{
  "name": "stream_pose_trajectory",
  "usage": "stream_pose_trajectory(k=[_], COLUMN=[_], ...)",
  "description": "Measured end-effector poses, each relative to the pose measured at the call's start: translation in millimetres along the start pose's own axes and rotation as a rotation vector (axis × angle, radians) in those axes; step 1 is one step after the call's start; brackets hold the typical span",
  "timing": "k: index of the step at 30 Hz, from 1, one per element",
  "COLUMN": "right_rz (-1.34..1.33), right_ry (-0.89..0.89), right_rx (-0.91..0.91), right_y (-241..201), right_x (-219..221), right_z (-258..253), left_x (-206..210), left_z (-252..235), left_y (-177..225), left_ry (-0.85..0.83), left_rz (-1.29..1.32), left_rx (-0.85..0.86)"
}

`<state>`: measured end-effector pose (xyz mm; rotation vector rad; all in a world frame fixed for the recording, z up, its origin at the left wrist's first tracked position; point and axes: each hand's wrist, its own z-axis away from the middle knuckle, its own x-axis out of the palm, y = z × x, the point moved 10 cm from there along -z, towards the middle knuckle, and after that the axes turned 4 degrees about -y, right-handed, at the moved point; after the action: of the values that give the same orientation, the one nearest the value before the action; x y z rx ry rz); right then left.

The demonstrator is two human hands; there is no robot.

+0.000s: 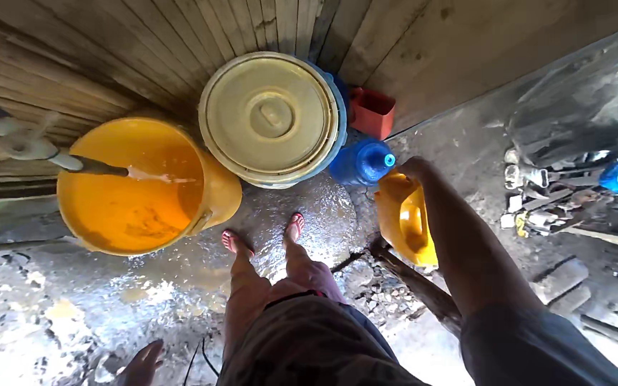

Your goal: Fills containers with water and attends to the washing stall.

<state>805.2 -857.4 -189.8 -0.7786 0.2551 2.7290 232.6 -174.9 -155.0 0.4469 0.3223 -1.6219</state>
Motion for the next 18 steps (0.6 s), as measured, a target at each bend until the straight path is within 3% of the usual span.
stream_pose_trajectory(k=[6, 18], right_rz=[0.081, 0.105], right_ry=[-0.001, -0.001], right_rx=[-0.012, -0.042], right_y=[-15, -42], right_x=[-15, -25], right_z=[-4, -2], left_x=[14, 14], left_z=[1, 7], left_y=[-27, -12], left_ry=[-0.015, -0.017], left_rz=[0.038, 0.062], left_rx=[-0.062, -0.088])
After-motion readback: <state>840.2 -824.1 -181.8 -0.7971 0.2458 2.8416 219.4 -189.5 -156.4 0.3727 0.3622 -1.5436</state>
